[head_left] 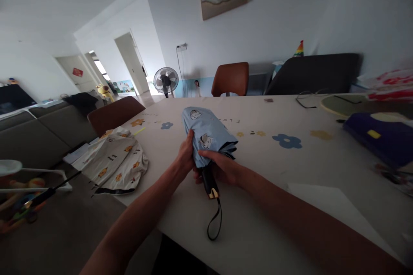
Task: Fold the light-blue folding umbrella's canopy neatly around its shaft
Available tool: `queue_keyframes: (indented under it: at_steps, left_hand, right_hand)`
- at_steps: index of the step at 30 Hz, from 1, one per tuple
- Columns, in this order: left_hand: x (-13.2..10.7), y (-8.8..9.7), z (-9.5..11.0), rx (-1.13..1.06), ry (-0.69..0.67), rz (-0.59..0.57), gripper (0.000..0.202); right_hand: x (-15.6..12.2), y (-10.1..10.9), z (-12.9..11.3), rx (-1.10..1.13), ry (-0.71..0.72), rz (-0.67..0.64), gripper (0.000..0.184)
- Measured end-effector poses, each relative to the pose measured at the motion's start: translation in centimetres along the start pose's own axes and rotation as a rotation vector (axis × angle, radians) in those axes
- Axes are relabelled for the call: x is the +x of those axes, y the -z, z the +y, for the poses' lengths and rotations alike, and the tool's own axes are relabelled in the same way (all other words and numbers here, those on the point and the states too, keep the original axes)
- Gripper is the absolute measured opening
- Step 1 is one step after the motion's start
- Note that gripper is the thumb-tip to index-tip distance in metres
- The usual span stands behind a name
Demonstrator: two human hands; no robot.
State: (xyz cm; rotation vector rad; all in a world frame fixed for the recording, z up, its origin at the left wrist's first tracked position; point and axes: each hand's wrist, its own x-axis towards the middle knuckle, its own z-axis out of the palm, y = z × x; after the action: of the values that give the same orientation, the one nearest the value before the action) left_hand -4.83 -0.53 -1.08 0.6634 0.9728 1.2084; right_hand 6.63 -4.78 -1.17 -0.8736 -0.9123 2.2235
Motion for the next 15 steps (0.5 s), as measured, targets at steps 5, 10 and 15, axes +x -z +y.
queue_keyframes:
  at_steps: [5, 10, 15]
  left_hand:
    - [0.1, 0.0, -0.1, -0.022, -0.029, -0.009, 0.042]
    - [0.4, 0.3, 0.1, -0.109, 0.058, -0.046, 0.043]
    - [0.2, 0.6, 0.5, -0.056, 0.129, -0.123, 0.055]
  right_hand:
    - [0.5, 0.3, 0.8, -0.01, 0.002, -0.006, 0.034]
    - [0.3, 0.6, 0.7, 0.151, 0.018, -0.184, 0.043]
    - [-0.1, 1.2, 0.6, 0.188, 0.004, -0.351, 0.051]
